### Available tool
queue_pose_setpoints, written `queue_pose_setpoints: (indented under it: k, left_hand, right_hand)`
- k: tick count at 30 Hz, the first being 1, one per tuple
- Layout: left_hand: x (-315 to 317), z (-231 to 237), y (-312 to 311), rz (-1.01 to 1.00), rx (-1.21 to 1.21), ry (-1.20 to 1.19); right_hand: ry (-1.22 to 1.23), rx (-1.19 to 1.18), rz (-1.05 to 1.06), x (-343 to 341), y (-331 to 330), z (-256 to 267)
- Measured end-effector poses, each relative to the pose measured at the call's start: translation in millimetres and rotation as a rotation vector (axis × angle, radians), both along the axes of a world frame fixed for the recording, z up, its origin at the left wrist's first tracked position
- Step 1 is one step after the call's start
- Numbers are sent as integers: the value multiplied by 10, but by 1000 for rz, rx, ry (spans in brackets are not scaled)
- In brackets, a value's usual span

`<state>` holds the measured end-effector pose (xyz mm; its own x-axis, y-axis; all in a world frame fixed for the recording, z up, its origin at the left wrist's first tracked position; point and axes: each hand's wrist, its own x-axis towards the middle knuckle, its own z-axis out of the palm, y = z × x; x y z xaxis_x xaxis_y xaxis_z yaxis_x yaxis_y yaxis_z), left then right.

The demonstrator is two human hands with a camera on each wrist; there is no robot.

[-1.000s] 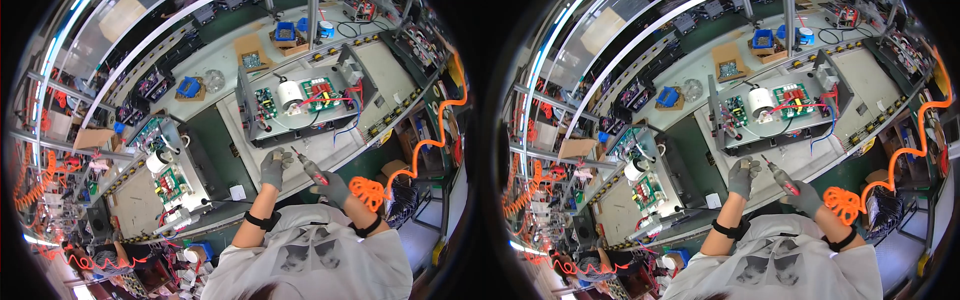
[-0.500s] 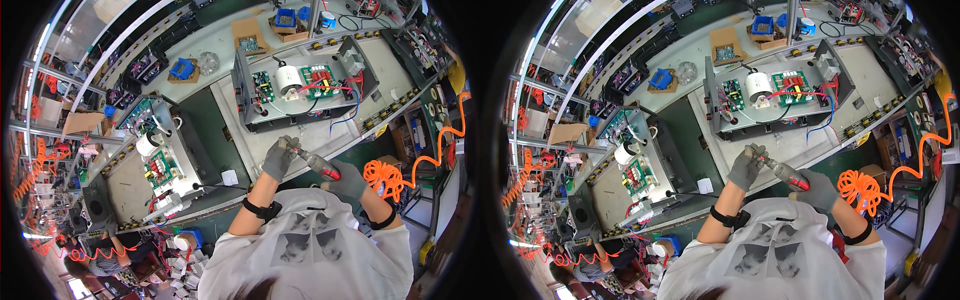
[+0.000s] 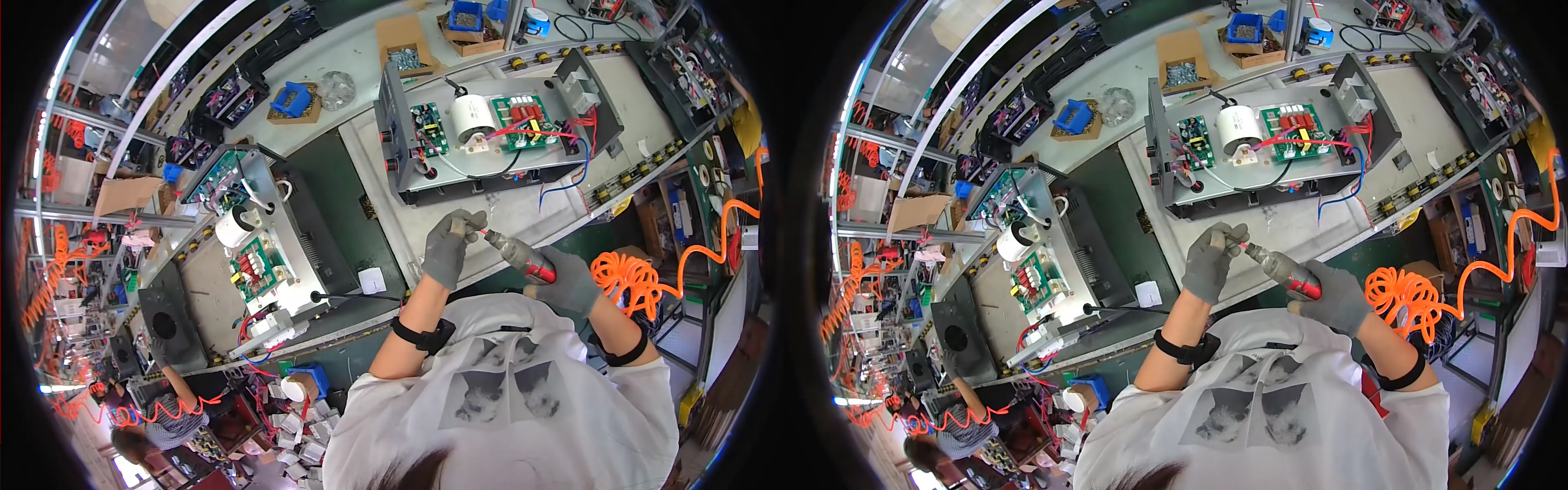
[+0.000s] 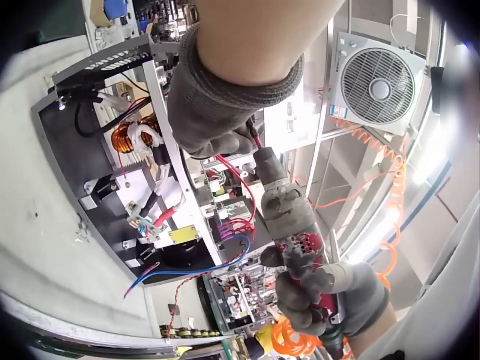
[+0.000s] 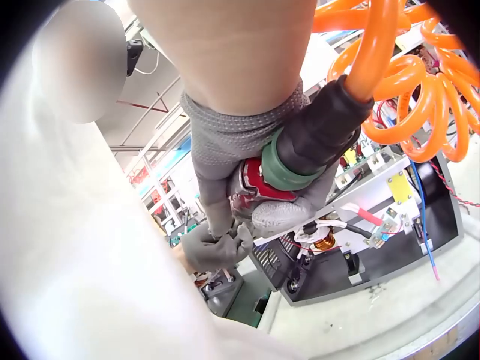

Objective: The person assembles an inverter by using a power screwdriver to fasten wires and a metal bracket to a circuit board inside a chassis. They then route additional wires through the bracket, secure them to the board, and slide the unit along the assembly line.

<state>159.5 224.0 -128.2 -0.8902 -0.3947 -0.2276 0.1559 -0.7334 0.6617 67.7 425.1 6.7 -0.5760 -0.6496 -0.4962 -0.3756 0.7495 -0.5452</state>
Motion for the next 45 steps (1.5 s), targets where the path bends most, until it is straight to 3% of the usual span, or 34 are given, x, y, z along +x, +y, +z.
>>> queue_pose_setpoints:
  k: [5, 10, 11, 18, 20, 22, 24, 31, 36, 39, 43, 45]
  left_hand:
    - [-43, 98, -15, -46, -273, -115]
    - [-230, 119, 56, -63, -191, -64]
    - [-269, 139, 57, -95, -278, -84]
    - [-643, 432, 202, -258, -621, -97]
    - [-774, 465, 347, -273, -560, -148]
    - [-909, 455, 491, -280, -493, -199]
    - [-1030, 423, 597, -219, -296, -165]
    - [-1283, 476, 894, -78, -344, -268]
    - [-1352, 595, 1017, -64, -578, -448]
    - [-1395, 695, 1061, -85, -596, -554]
    - [-1394, 548, 1105, -47, -473, -431]
    - [-1448, 476, 1186, 69, -444, -372]
  right_hand:
    - [29, 27, -8, -57, 52, 46]
    - [-13, 46, 20, -267, 174, 47]
    - [-18, 45, 20, -333, 223, 21]
    - [-287, -49, 56, -948, 612, -143]
    - [-314, -64, 86, -1145, 734, -173]
    - [-179, -22, 163, -1356, 832, -169]
    - [-185, -5, 203, -1578, 894, -145]
    - [-223, -61, 306, -2166, 1041, -210]
    - [-212, 19, 425, -2396, 1007, -247]
    - [-177, 2, 457, -2462, 1030, -299]
    - [-245, -26, 462, -2549, 1006, -309]
    - [-241, -33, 488, -2614, 984, -360]
